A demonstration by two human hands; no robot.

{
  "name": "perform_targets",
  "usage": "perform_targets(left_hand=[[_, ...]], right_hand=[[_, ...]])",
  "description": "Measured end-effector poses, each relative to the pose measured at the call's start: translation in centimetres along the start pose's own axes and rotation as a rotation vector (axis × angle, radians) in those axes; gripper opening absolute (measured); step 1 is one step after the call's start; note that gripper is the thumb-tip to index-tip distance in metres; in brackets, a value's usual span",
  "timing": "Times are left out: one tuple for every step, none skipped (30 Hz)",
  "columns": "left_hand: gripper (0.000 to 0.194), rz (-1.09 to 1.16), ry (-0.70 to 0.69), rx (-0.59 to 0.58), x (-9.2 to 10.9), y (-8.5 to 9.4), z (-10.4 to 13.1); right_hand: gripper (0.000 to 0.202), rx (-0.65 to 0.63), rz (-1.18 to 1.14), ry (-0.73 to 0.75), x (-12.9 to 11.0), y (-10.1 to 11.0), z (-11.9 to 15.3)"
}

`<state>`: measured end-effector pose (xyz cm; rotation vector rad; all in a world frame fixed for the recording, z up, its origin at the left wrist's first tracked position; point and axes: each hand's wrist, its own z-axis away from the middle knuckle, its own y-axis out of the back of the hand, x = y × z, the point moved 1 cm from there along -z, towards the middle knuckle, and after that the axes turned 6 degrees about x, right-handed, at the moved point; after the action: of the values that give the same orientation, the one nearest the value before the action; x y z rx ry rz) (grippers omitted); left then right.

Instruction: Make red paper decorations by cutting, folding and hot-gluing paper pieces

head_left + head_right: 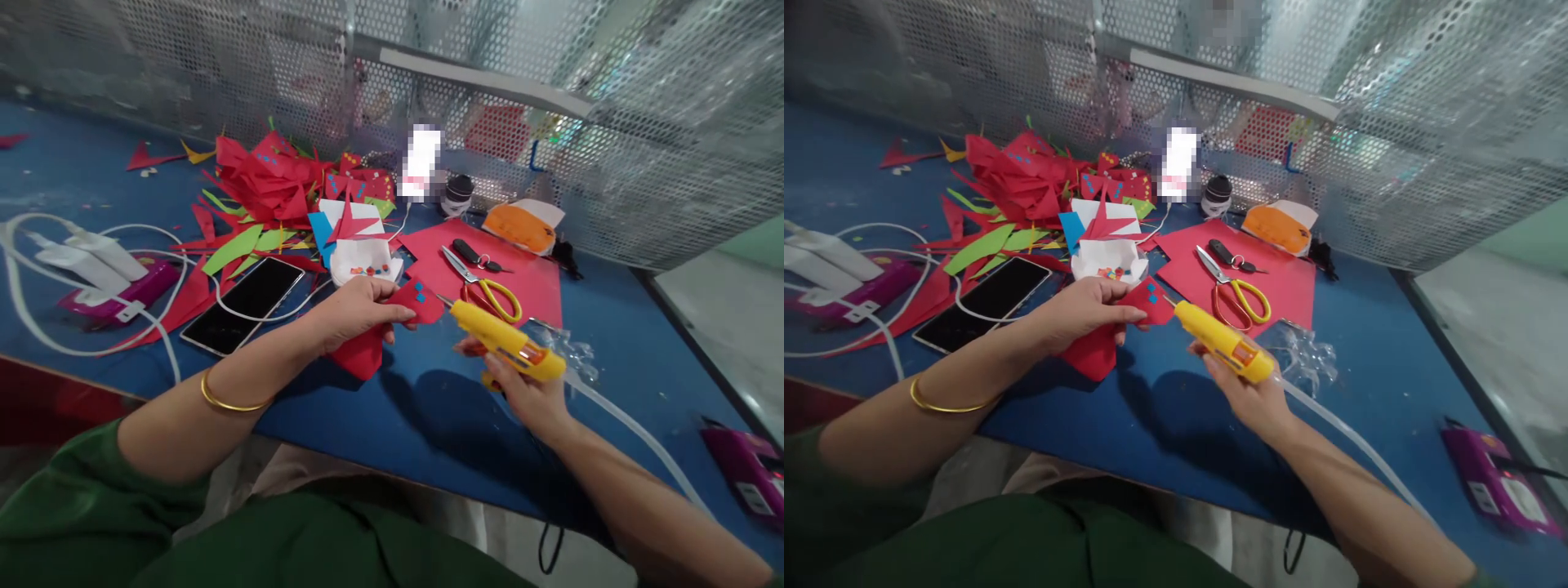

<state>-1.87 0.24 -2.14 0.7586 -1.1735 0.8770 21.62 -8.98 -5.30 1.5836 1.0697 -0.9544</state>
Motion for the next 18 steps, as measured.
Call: perform_targets(left_hand=[[0.017, 0.001, 0.002, 0.004, 0.0, 0.0, -0.1], [0.015, 0.002, 0.001, 0.012, 0.0, 0.1, -0.1], [0.013, 0.0, -0.001, 0.022, 0.0, 0.1, -0.2], [0.011, -0.006, -0.002, 0.032, 0.1, 0.1, -0.2], [0.01, -0.014, -0.002, 0.042, 0.1, 0.1, -0.2], [0.009, -0.022, -0.002, 0.051, 0.1, 0.0, -0.2], [0.008, -0.028, -0.001, 0.057, 0.2, 0.0, -0.2], [0.007, -0.03, -0.001, 0.058, 0.2, -0.1, -0.1], [0.007, -0.029, 0.0, 0.056, 0.2, -0.2, -0.1], [0.006, -0.027, 0.003, 0.05, 0.2, -0.4, 0.0], [0.006, -0.026, 0.008, 0.046, 0.2, -0.5, 0.1], [0.006, -0.027, 0.018, 0.041, 0.2, -0.6, 0.2], [0.005, -0.032, 0.031, 0.038, 0.3, -0.8, 0.3], [0.005, -0.037, 0.044, 0.037, 0.4, -0.9, 0.4], [0.005, -0.042, 0.058, 0.036, 0.5, -1.0, 0.5], [0.005, -0.046, 0.071, 0.034, 0.6, -1.1, 0.6], [0.005, -0.049, 0.081, 0.035, 0.7, -1.1, 0.6], [0.005, -0.05, 0.087, 0.037, 0.7, -1.2, 0.7]], right_hand=[[0.021, -0.019, 0.023, 0.014, 0.1, 0.1, 0.2], [0.02, -0.037, 0.049, 0.025, 0.1, 0.2, 0.3], [0.019, -0.052, 0.08, 0.037, 0.1, 0.3, 0.4], [0.017, -0.074, 0.113, 0.05, 0.0, 0.4, 0.5], [0.016, -0.087, 0.146, 0.068, -0.2, 0.5, 0.5], [0.016, -0.093, 0.176, 0.086, -0.5, 0.7, 0.6], [0.015, -0.093, 0.205, 0.101, -0.8, 0.8, 0.7], [0.014, -0.093, 0.23, 0.104, -1.0, 1.0, 0.8], [0.014, -0.094, 0.249, 0.094, -1.3, 1.1, 0.9], [0.014, -0.092, 0.256, 0.073, -1.5, 1.2, 1.0], [0.015, -0.088, 0.252, 0.051, -1.6, 1.3, 1.2], [0.016, -0.083, 0.245, 0.035, -1.8, 1.4, 1.3], [0.018, -0.073, 0.242, 0.028, -1.9, 1.4, 1.4], [0.018, -0.066, 0.249, 0.032, -2.0, 1.4, 1.6], [0.018, -0.063, 0.269, 0.054, -2.1, 1.4, 1.7], [0.016, -0.065, 0.301, 0.088, -2.3, 1.4, 1.8], [0.014, -0.07, 0.339, 0.128, -2.4, 1.3, 1.8], [0.012, -0.074, 0.377, 0.167, -2.5, 1.3, 1.8]])
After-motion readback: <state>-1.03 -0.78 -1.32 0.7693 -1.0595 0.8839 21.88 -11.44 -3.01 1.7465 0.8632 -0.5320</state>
